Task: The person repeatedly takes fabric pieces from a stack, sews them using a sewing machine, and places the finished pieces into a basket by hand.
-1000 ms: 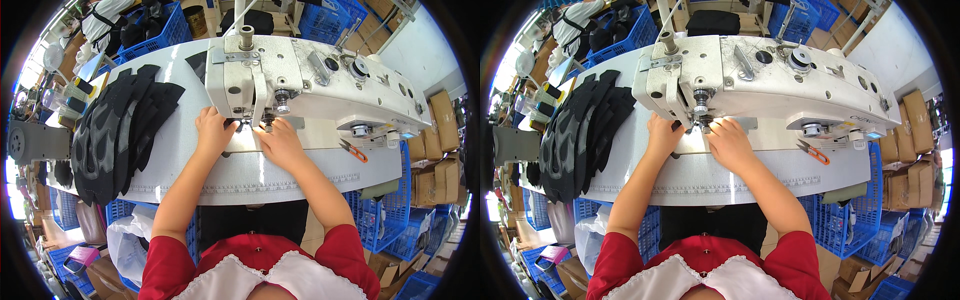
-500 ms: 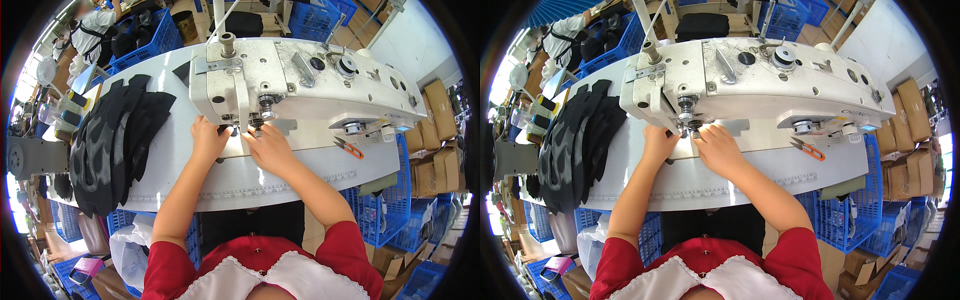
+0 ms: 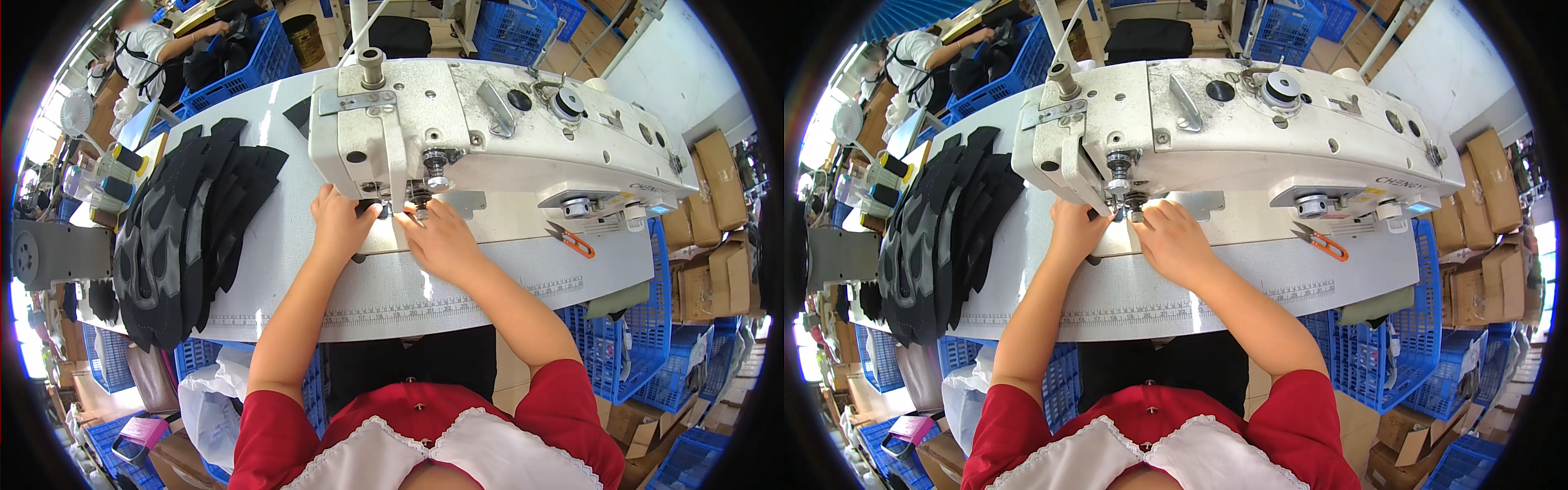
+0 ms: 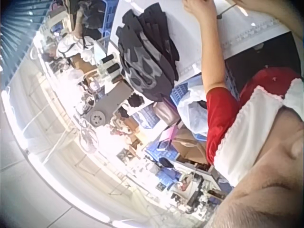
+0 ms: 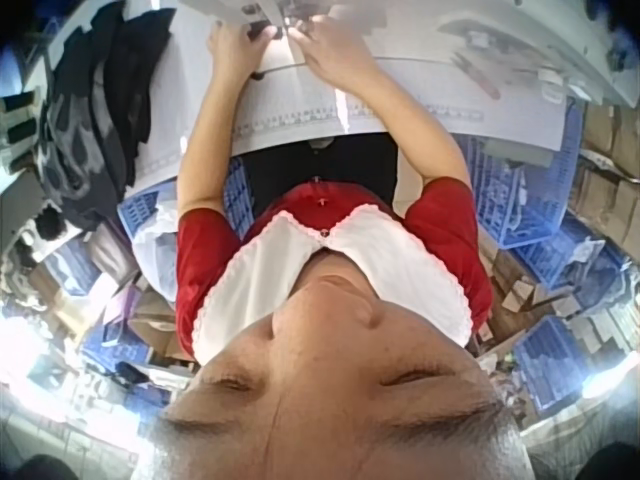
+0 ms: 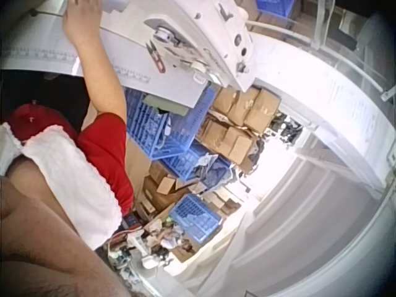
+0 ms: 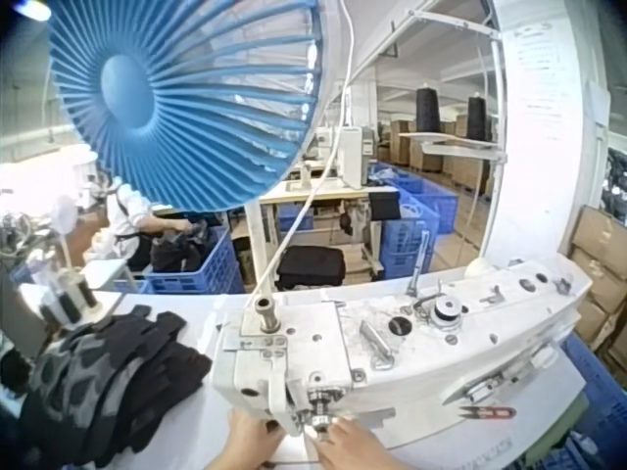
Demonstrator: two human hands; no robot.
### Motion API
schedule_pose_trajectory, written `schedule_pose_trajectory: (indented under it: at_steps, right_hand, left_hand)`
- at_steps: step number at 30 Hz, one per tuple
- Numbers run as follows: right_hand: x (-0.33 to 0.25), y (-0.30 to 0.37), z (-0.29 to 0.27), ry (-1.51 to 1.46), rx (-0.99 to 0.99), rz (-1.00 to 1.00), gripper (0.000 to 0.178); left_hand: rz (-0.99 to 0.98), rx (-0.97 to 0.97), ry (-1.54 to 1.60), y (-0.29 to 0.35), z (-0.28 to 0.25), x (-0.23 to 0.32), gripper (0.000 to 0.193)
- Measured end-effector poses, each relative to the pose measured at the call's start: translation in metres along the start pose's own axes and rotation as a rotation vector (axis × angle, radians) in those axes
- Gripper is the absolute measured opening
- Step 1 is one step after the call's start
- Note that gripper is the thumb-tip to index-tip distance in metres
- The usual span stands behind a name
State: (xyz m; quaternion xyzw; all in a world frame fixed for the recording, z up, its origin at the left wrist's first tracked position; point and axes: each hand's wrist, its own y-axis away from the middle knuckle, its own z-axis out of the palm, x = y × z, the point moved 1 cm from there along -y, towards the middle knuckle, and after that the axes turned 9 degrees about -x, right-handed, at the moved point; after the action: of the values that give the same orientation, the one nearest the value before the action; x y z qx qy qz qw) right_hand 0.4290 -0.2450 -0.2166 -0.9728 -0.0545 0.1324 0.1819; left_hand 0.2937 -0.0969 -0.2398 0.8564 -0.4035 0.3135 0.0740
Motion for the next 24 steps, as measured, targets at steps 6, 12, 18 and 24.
schedule_pose_trajectory:
  at_steps: [6, 12, 18, 24]
  right_hand:
    - [0.004, -0.001, 0.0, -0.022, 0.008, -0.027, 0.01]
    - [0.005, -0.002, -0.001, -0.059, -0.009, 0.02, 0.006]
    - [0.006, -0.004, -0.001, -0.079, -0.025, 0.043, 0.009]
    - [0.011, -0.005, 0.002, -0.068, -0.027, 0.043, 0.013]
  left_hand:
    - [-0.022, -0.029, -0.008, -0.003, -0.002, -0.001, 0.02]
    - [-0.014, -0.013, -0.05, -0.006, 0.0, -0.001, 0.022]
    - [0.004, 0.098, -0.118, -0.007, 0.004, 0.001, 0.022]
    - [0.0, 0.099, -0.088, -0.011, 0.008, -0.002, 0.021]
